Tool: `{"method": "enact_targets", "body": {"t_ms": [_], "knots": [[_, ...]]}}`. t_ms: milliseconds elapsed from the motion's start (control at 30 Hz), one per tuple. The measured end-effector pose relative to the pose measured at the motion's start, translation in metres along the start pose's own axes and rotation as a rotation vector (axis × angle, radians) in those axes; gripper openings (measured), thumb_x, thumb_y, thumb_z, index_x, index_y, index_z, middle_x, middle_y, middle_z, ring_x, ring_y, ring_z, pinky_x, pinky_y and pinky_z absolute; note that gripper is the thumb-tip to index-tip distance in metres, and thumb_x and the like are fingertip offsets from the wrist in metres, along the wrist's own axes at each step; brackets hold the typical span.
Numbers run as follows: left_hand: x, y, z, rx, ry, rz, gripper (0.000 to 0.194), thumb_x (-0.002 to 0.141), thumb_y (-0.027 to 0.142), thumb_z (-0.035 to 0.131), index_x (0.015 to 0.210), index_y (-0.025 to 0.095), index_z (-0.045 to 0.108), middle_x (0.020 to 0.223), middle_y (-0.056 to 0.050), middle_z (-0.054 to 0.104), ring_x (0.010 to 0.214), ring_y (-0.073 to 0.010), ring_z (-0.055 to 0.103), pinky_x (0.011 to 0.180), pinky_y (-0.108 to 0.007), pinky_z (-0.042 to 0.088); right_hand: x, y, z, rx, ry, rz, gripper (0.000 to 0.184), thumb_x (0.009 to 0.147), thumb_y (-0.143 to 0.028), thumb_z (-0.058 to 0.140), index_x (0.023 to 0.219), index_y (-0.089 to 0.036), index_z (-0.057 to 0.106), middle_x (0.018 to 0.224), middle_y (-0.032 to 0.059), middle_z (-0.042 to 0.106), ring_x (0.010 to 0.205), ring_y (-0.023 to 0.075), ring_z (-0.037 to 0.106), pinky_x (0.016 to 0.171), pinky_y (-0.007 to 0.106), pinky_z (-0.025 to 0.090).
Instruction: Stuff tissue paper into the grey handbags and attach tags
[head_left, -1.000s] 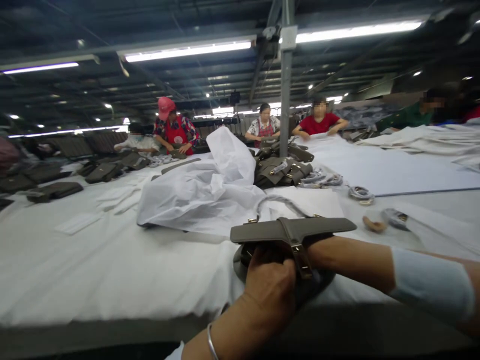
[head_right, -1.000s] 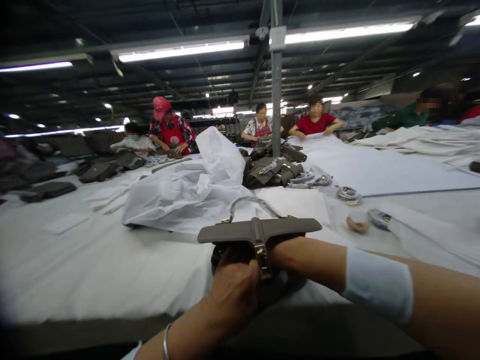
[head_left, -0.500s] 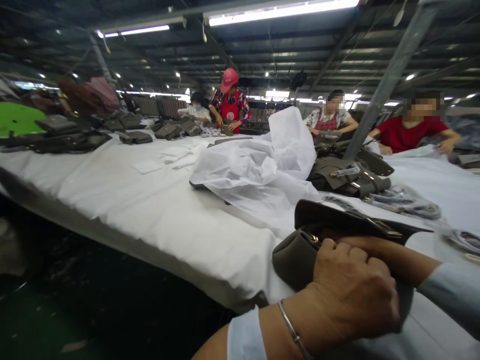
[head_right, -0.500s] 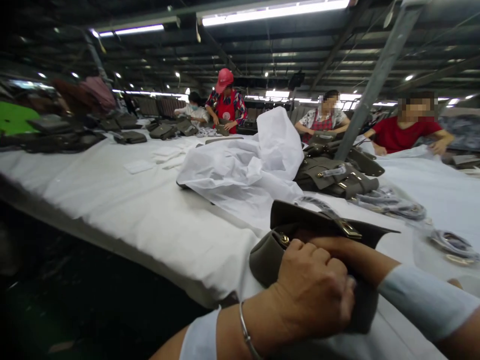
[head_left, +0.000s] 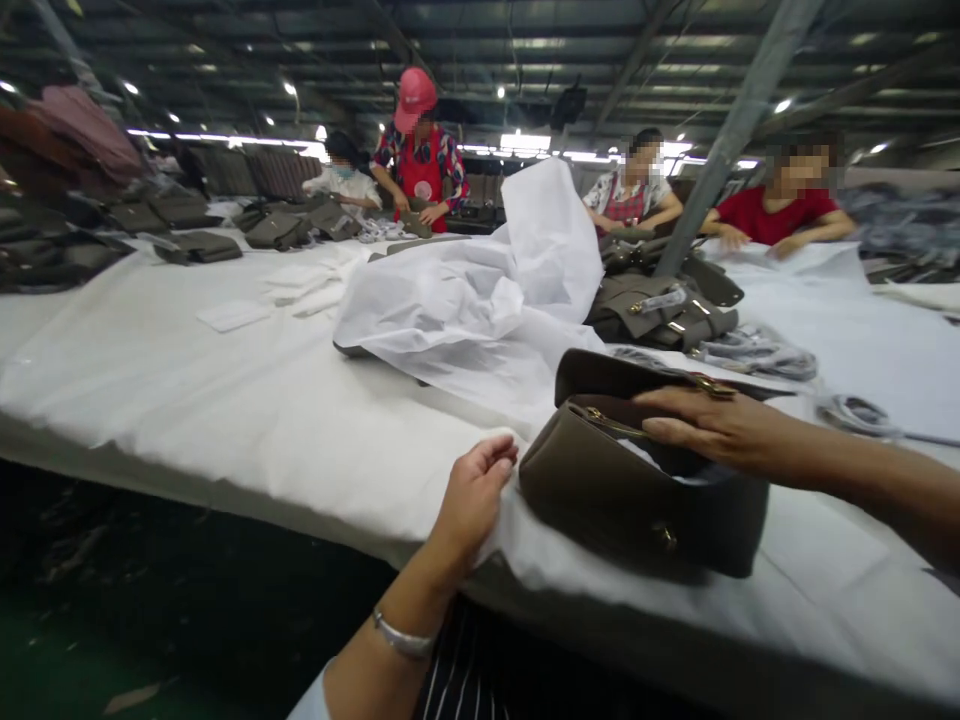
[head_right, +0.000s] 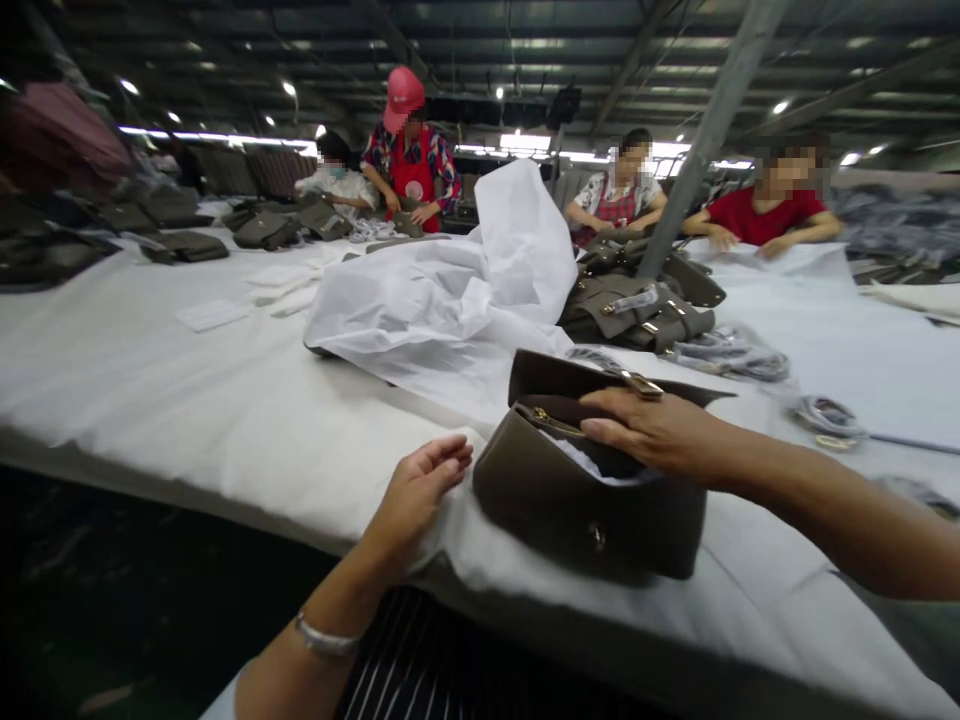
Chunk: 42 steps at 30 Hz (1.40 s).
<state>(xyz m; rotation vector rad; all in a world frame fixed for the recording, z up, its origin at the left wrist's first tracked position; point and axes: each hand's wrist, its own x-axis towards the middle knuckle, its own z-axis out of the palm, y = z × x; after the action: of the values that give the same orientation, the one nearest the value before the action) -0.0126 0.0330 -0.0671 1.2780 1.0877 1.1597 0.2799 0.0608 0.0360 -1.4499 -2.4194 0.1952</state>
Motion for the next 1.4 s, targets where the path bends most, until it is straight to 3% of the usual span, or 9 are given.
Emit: {"method": "enact_targets", "body": {"t_ms": [167, 267, 400, 567, 900, 1100, 1233, 1333, 1400], "knots": [[-0.004, -0.018, 0.002, 0.362, -0.219, 0.122, 0.066, 0.074, 0.023, 0.061, 0.137, 0.013, 0.043, 0.14, -0.014, 0.047, 0.13, -0.0256, 0.043, 0.112, -0.042, 0.031, -0.007, -0.005, -0.001, 0.215, -0.304, 0.12, 0.052, 0.091, -0.06, 0.036, 0.123, -0.027, 0.062, 0.125, 0.0039, 0.062, 0.116, 0.0265, 0.057, 0.098, 0.036, 0.045], [0.001, -0.017, 0.011, 0.576, -0.18, 0.17, 0.082, 0.064, 0.034, 0.075, 0.136, 0.013, 0.043, 0.132, -0.016, 0.053, 0.124, -0.0302, 0.047, 0.106, -0.045, 0.036, 0.0, 0.003, 0.007, 0.244, -0.287, 0.121, 0.054, 0.092, -0.061, 0.034, 0.118, -0.025, 0.064, 0.12, 0.0034, 0.064, 0.115, 0.0266, 0.057, 0.1, 0.037, 0.042], [0.01, -0.02, 0.017, 0.595, -0.111, 0.189, 0.069, 0.066, 0.033, 0.073, 0.129, 0.016, 0.052, 0.119, -0.011, 0.062, 0.111, -0.0268, 0.056, 0.097, -0.041, 0.043, 0.015, 0.017, 0.008, 0.406, -0.363, 0.025, 0.055, 0.092, -0.059, 0.036, 0.12, -0.02, 0.063, 0.122, 0.0035, 0.064, 0.113, 0.0235, 0.057, 0.1, 0.032, 0.041], [0.014, -0.026, 0.017, 0.649, -0.101, 0.252, 0.061, 0.073, 0.032, 0.064, 0.13, 0.016, 0.052, 0.123, -0.01, 0.061, 0.114, -0.0259, 0.054, 0.102, -0.04, 0.039, 0.026, 0.02, 0.012, 0.471, -0.365, 0.15, 0.054, 0.09, -0.058, 0.042, 0.116, -0.017, 0.067, 0.118, 0.0051, 0.066, 0.108, 0.0242, 0.059, 0.096, 0.032, 0.042], [0.02, -0.032, 0.013, 0.749, -0.132, 0.242, 0.061, 0.069, 0.037, 0.059, 0.125, 0.014, 0.054, 0.121, -0.01, 0.063, 0.116, -0.0312, 0.055, 0.1, -0.042, 0.043, 0.023, 0.007, 0.016, 0.161, -0.271, 0.245, 0.069, 0.085, -0.074, 0.033, 0.112, -0.023, 0.069, 0.113, 0.0065, 0.068, 0.101, 0.0289, 0.062, 0.083, 0.035, 0.045], [0.023, 0.0, 0.0, 0.496, -0.237, 0.138, 0.071, 0.066, 0.036, 0.057, 0.133, 0.012, 0.045, 0.136, -0.014, 0.052, 0.127, -0.0321, 0.047, 0.102, -0.045, 0.042, -0.001, 0.001, -0.008, 0.049, -0.085, 0.117, 0.043, 0.091, -0.05, 0.043, 0.098, -0.019, 0.072, 0.099, 0.0073, 0.071, 0.09, 0.0226, 0.064, 0.075, 0.029, 0.044], [0.016, 0.055, 0.008, 0.717, 0.061, 0.435, 0.059, 0.078, 0.046, 0.057, 0.13, 0.019, 0.049, 0.134, -0.012, 0.051, 0.122, -0.0319, 0.048, 0.102, -0.049, 0.04, -0.031, 0.02, -0.018, 0.017, 0.326, 0.153, 0.028, 0.09, -0.034, 0.046, 0.1, -0.021, 0.068, 0.104, 0.0058, 0.069, 0.1, 0.0219, 0.061, 0.088, 0.032, 0.042], [0.014, 0.08, 0.038, 0.847, -0.031, 0.72, 0.045, 0.084, 0.045, 0.055, 0.122, 0.02, 0.054, 0.126, -0.011, 0.056, 0.121, -0.0291, 0.049, 0.104, -0.046, 0.038, -0.048, 0.041, -0.01, 0.082, 0.629, 0.304, 0.02, 0.084, -0.027, 0.052, 0.094, -0.02, 0.068, 0.099, 0.0057, 0.07, 0.094, 0.0216, 0.062, 0.087, 0.035, 0.046], [0.019, 0.084, 0.063, 0.944, -0.145, 0.842, 0.046, 0.087, 0.043, 0.054, 0.126, 0.018, 0.052, 0.129, -0.012, 0.056, 0.126, -0.0281, 0.045, 0.107, -0.045, 0.035, -0.055, 0.048, -0.001, 0.108, 0.681, 0.326, 0.021, 0.083, -0.026, 0.052, 0.096, -0.019, 0.067, 0.099, 0.0067, 0.069, 0.094, 0.0221, 0.063, 0.087, 0.037, 0.047]]}}
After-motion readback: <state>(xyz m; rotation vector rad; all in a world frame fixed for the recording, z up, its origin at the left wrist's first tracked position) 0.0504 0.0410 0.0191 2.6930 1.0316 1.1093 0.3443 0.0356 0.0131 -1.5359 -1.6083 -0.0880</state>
